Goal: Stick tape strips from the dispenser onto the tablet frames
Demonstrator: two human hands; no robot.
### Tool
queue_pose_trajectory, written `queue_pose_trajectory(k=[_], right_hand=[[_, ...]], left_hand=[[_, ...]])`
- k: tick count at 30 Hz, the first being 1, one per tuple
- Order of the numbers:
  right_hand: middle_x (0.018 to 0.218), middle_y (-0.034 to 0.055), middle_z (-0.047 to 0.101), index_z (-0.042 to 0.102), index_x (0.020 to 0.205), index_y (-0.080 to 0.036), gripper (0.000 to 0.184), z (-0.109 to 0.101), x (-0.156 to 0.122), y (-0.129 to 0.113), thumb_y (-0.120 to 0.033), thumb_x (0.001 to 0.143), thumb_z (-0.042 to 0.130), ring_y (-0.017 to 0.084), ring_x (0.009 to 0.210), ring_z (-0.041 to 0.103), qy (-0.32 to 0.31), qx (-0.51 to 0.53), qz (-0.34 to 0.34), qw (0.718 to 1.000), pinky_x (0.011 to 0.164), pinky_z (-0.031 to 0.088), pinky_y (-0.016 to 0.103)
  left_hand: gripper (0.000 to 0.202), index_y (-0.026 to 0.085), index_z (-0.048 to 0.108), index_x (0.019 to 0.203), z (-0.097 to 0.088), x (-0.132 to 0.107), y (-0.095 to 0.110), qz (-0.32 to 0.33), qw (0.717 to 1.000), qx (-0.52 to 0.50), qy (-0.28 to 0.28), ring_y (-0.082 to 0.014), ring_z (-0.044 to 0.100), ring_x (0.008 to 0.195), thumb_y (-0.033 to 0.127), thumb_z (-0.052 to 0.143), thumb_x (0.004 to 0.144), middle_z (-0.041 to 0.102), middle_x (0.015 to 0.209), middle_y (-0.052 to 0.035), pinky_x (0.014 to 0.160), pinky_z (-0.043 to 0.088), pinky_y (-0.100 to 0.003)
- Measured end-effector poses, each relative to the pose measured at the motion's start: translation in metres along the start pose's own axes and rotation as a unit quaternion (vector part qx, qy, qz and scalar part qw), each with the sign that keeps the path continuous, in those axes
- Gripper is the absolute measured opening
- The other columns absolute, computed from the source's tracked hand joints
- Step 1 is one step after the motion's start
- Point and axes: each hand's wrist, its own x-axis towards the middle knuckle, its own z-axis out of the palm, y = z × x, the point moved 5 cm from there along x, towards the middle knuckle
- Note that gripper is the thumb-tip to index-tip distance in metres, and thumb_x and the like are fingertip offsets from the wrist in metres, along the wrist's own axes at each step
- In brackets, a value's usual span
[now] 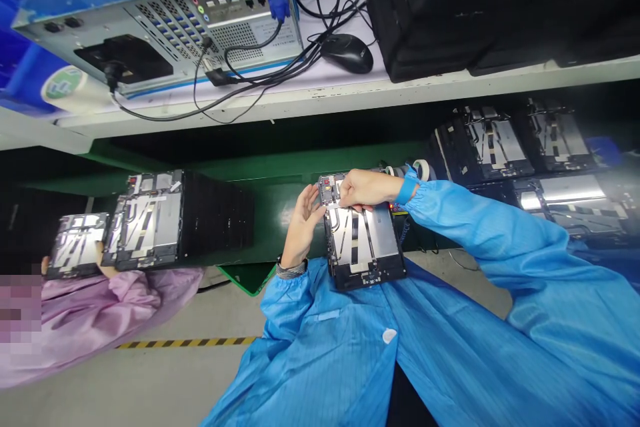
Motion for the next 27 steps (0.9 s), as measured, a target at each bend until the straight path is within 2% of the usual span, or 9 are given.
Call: queue_pose_trajectory(k=[4,9,19,23,27], right_hand=[[0.058,-0.0006,0.067,0.061,0.068,-0.017,0.030,0.000,-0.001,0.002,-0.033,0.087,0.078,0.008,0.041,0.051,-0.010,0.021,0.005,1.000,0.042,0.037,0.020],[0.058,-0.0001,0.066,0.061,0.067,-0.016,0.031,0.001,-0.003,0.000,-0.033,0.087,0.078,0.009,0.041,0.052,-0.019,0.053,0.001,0.998,0.043,0.039,0.021],[0.055,-0.0014,0.065,0.061,0.067,-0.016,0.027,0.001,0.000,-0.006,-0.027,0.087,0.076,0.009,0.039,0.052,0.008,-0.010,0.027,1.000,0.042,0.038,0.021],[0.053,-0.0014,0.064,0.064,0.066,-0.016,0.026,0.000,0.000,-0.006,-0.027,0.083,0.079,0.009,0.039,0.052,0.025,-0.020,0.031,0.999,0.040,0.037,0.021],[0.053,-0.0019,0.064,0.069,0.072,-0.015,0.021,-0.003,-0.004,0.000,-0.028,0.078,0.085,0.010,0.040,0.054,0.031,-0.005,0.042,0.999,0.041,0.041,0.021]], left_hand=[[0.062,0.027,0.040,0.154,0.006,0.000,0.004,-0.002,0.999,0.040,0.006,-0.0260,0.043,0.152,0.041,0.061,0.098,0.044,0.164,-0.0120,0.124,0.041,-0.048],[0.053,0.026,0.046,0.151,0.002,0.002,0.002,-0.013,0.999,0.029,0.021,-0.0254,0.046,0.150,0.039,0.054,0.101,0.048,0.161,-0.0110,0.125,0.040,-0.048],[0.064,0.026,0.040,0.153,0.003,0.002,0.005,0.002,0.998,0.058,0.006,-0.0273,0.046,0.149,0.038,0.064,0.095,0.047,0.160,-0.0142,0.123,0.042,-0.048],[0.072,0.024,0.039,0.155,0.000,0.001,0.019,0.020,0.990,0.133,0.039,-0.0297,0.052,0.143,0.032,0.068,0.090,0.050,0.155,-0.0164,0.116,0.049,-0.049],[0.080,0.023,0.036,0.157,0.006,-0.003,0.042,0.070,0.960,0.257,0.083,-0.0313,0.055,0.137,0.022,0.068,0.084,0.047,0.154,-0.0162,0.112,0.051,-0.050]])
